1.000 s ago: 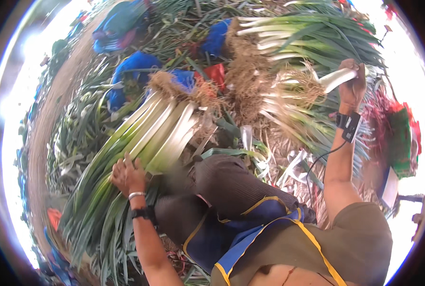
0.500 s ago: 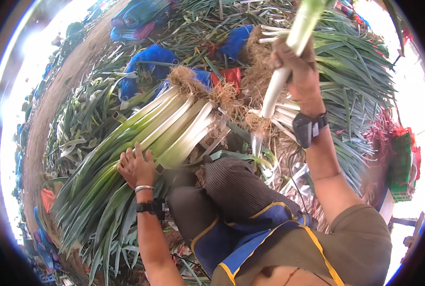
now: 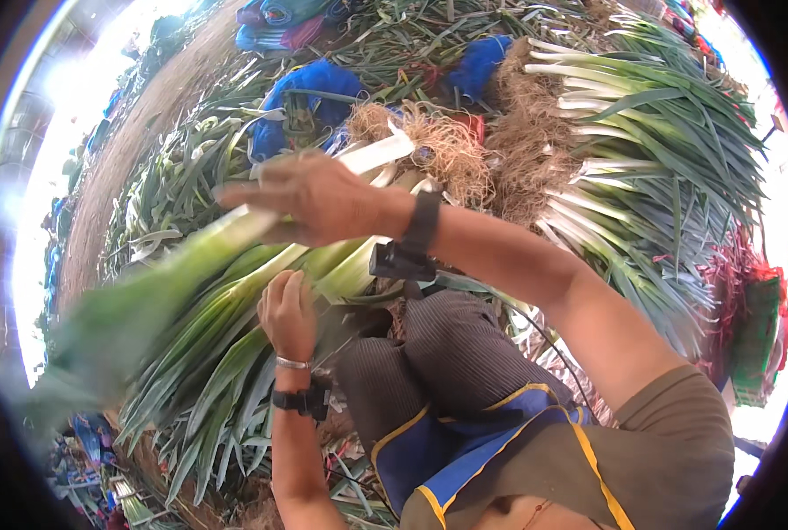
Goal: Cleaning and peeling outer layers of leeks harvested in a field.
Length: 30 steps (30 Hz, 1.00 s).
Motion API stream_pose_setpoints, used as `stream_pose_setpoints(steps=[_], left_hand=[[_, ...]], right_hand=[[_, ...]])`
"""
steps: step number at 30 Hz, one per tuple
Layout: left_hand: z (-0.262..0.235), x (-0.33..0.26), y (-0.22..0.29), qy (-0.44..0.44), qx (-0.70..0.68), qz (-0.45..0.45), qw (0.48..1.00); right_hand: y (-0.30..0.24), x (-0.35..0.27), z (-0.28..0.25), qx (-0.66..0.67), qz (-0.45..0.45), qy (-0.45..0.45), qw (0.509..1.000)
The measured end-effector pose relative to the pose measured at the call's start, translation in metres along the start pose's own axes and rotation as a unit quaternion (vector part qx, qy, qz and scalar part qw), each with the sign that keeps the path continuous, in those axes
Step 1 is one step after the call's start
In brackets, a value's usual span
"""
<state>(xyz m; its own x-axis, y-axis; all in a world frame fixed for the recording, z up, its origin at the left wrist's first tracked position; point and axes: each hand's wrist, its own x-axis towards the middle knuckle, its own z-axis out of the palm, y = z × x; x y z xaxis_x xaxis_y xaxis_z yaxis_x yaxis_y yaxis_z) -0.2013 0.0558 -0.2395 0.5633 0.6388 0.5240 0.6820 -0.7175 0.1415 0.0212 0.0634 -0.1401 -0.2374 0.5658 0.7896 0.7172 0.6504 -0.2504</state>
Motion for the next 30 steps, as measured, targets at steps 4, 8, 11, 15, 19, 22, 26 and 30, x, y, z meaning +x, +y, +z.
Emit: stream_pose_setpoints(steps=[4, 8, 11, 15, 19, 22, 26, 30], left_hand=[[-0.021, -0.007, 0.006, 0.005, -0.059, 0.011, 0.998], [-0.043, -0.005, 0.010, 0.023, -0.016, 0.010, 1.000], [-0.066, 0.016, 0.005, -0.012, 0.126, -0.009, 0.992], [-0.090, 0.019, -0.035, -0.126, 0.137, -0.037, 0.982], [-0.097, 0.023, -0.039, -0.150, 0.125, -0.004, 0.981], [-0.093, 0.026, -0.043, -0.144, 0.128, -0.008, 0.981], [-0.084, 0.029, -0.044, -0.109, 0.128, 0.000, 0.986], [-0.068, 0.032, -0.036, -0.108, 0.129, 0.009, 0.986]], right_hand=[[0.037, -0.082, 0.064, -0.027, 0.103, -0.280, 0.954], [0.038, -0.124, 0.075, 0.003, 0.140, -0.181, 0.973], [0.043, -0.125, 0.071, -0.001, 0.146, -0.162, 0.976], [0.047, -0.118, 0.058, -0.019, 0.149, -0.197, 0.969], [0.053, -0.124, 0.055, 0.008, 0.138, -0.172, 0.975], [0.052, -0.127, 0.055, 0.014, 0.152, -0.153, 0.976], [0.064, -0.129, 0.043, 0.006, 0.207, -0.151, 0.967], [0.078, -0.140, 0.030, -0.025, 0.223, -0.163, 0.961]])
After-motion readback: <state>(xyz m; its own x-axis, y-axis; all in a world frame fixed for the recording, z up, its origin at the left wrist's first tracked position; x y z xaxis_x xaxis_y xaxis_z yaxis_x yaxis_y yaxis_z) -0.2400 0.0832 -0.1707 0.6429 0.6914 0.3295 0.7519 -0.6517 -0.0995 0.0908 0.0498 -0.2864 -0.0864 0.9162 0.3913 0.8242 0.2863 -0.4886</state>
